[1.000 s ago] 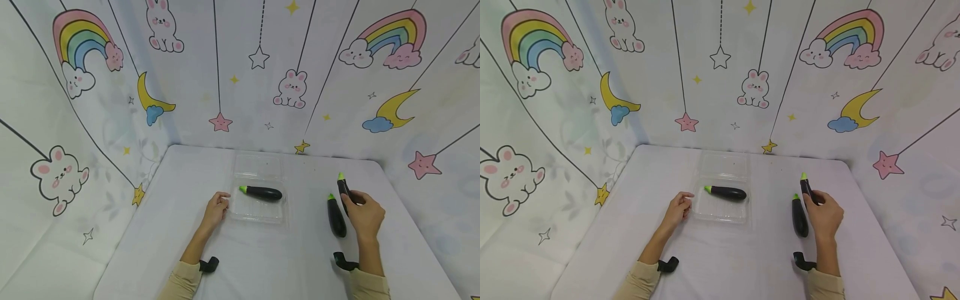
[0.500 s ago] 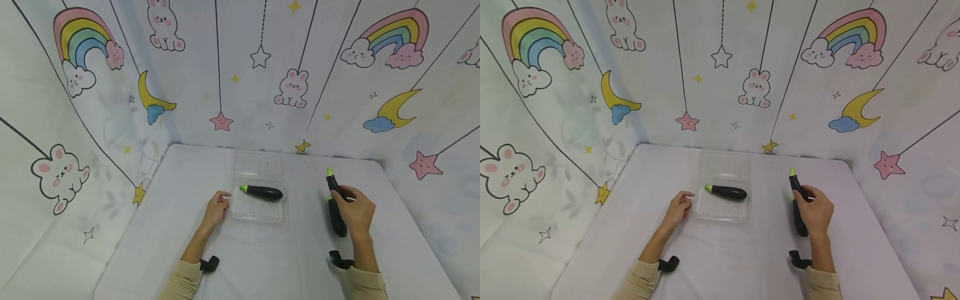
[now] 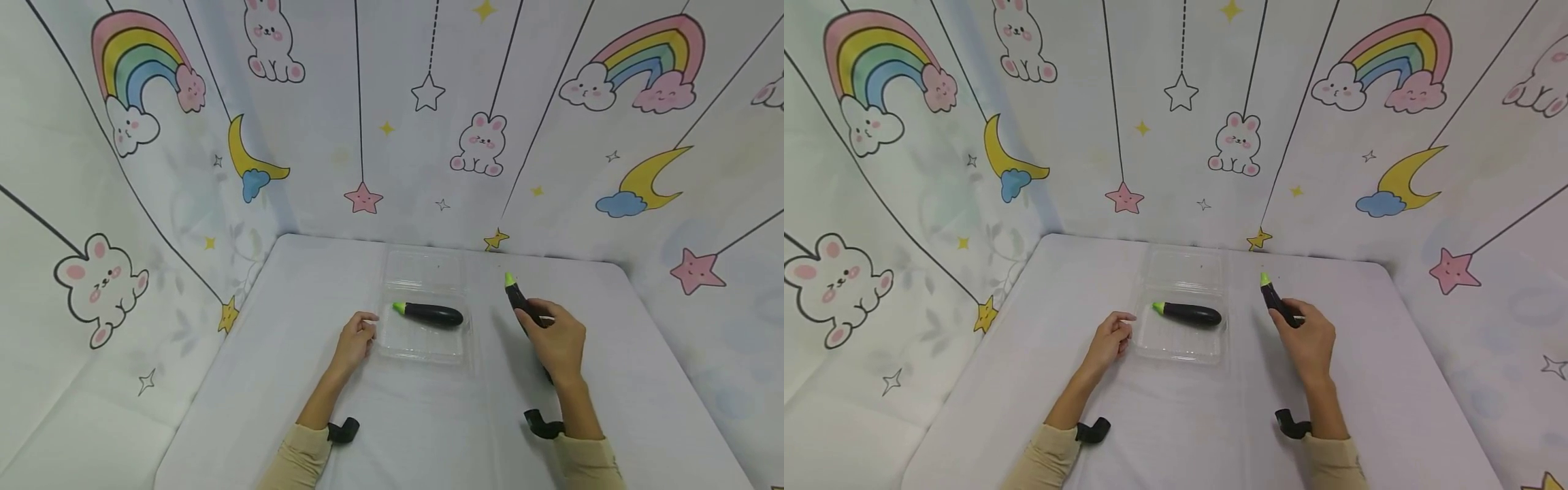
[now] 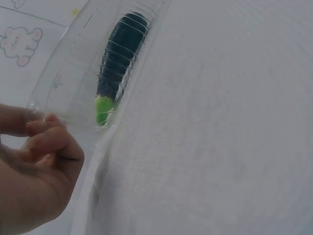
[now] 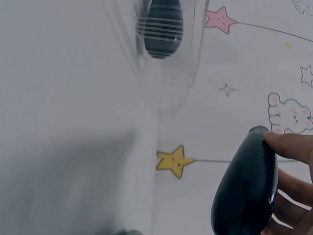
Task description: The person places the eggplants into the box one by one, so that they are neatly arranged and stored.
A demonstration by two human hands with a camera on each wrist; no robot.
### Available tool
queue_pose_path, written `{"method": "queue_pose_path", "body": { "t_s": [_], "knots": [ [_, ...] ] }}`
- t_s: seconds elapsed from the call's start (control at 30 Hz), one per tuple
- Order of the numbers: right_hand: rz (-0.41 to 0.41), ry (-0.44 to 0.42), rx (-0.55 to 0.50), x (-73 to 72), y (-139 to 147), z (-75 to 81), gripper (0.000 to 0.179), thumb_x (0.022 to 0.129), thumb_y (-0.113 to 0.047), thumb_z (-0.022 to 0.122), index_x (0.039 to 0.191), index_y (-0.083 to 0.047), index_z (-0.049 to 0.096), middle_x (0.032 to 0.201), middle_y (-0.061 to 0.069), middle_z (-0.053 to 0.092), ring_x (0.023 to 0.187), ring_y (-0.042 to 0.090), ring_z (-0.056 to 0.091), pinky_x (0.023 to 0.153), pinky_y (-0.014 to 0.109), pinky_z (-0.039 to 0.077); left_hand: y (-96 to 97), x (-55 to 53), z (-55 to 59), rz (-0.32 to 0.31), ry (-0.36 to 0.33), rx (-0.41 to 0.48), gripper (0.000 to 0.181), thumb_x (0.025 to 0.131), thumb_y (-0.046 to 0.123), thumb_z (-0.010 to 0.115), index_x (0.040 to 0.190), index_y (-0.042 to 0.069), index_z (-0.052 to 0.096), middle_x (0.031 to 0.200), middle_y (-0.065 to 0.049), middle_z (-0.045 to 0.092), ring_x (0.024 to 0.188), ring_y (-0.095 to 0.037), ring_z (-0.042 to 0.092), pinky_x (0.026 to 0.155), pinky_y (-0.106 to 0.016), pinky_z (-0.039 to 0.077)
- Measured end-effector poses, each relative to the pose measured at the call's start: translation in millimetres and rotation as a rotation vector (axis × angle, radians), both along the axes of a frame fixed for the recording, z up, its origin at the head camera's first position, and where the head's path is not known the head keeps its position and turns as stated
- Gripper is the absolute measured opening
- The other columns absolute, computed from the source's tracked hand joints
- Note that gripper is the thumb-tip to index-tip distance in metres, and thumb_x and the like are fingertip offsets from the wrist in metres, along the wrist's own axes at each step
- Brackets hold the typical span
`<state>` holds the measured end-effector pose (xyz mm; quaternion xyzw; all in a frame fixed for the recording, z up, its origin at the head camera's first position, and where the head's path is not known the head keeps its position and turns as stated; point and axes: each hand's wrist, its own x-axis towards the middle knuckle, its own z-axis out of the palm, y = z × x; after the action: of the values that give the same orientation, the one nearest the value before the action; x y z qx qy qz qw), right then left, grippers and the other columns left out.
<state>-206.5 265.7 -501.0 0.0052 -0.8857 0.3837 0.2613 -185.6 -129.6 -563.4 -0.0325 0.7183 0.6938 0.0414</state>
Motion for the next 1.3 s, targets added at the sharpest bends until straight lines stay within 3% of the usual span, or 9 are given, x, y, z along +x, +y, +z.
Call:
{"method": "queue_pose_path", "body": {
  "t_s": [0.73, 0.8, 0.87, 1.03, 1.1, 1.3],
  "knots": [
    [0.108, 0.047, 0.093, -2.2, -26, 6.7, 0.038, 0.084, -0.019, 0.09, 0.116, -0.004, 0.077, 0.109, 0.013, 0.076, 0.093, 0.031, 0.073, 0.068, 0.001, 0.042, 0.5, 0.2, 1.2, 0.004, 0.022, -0.013, 0.031, 0.105, 0.01, 0.049, 0.133, -0.002, 0.056, 0.091, -0.016, 0.059, 0.059, -0.01, 0.042, 0.05, -0.019, 0.035],
    [0.118, 0.041, 0.11, -1.9, -28, 7.2, 0.038, 0.084, -0.019, 0.09, 0.117, -0.005, 0.077, 0.109, 0.013, 0.075, 0.093, 0.031, 0.073, 0.068, 0.003, 0.043, 0.8, 0.4, 1.2, 0.003, 0.02, -0.011, 0.031, 0.105, 0.009, 0.05, 0.133, -0.002, 0.056, 0.091, -0.016, 0.058, 0.06, -0.01, 0.042, 0.05, -0.019, 0.035],
    [0.123, 0.03, 0.13, -2.2, -29, 6.1, 0.038, 0.085, -0.02, 0.089, 0.117, -0.005, 0.076, 0.109, 0.012, 0.075, 0.094, 0.03, 0.073, 0.068, 0.007, 0.045, 0.2, 3.4, 11.0, -0.013, 0.008, -0.013, 0.032, 0.105, 0.006, 0.049, 0.134, -0.005, 0.055, 0.093, -0.02, 0.058, 0.06, -0.011, 0.042, 0.051, -0.019, 0.036],
    [0.135, 0.025, 0.145, -1.5, -34, 3.3, 0.038, 0.085, -0.022, 0.089, 0.118, -0.006, 0.076, 0.109, 0.011, 0.075, 0.095, 0.029, 0.073, 0.068, 0.018, 0.053, -0.9, 3.3, 13.4, -0.028, -0.008, -0.026, 0.034, 0.107, 0.004, 0.047, 0.137, -0.009, 0.052, 0.096, -0.027, 0.058, 0.062, -0.012, 0.043, 0.051, -0.02, 0.037],
    [0.148, 0.03, 0.144, -1.3, -36, 2.7, 0.038, 0.085, -0.022, 0.089, 0.117, -0.006, 0.077, 0.109, 0.011, 0.075, 0.095, 0.029, 0.073, 0.068, 0.023, 0.055, -0.5, 0.4, 4.5, -0.007, -0.002, -0.027, 0.033, 0.107, 0.007, 0.048, 0.137, -0.006, 0.054, 0.096, -0.026, 0.059, 0.063, -0.013, 0.044, 0.051, -0.02, 0.037],
    [0.159, 0.032, 0.156, -2.8, -41, 0.4, 0.038, 0.085, -0.021, 0.09, 0.117, -0.006, 0.077, 0.109, 0.01, 0.075, 0.095, 0.028, 0.073, 0.07, 0.037, 0.059, 1.0, 0.4, 2.8, 0.021, 0.021, -0.036, 0.03, 0.106, 0.009, 0.051, 0.133, -0.001, 0.058, 0.093, -0.02, 0.06, 0.063, -0.012, 0.045, 0.052, -0.02, 0.037]
  ]
}}
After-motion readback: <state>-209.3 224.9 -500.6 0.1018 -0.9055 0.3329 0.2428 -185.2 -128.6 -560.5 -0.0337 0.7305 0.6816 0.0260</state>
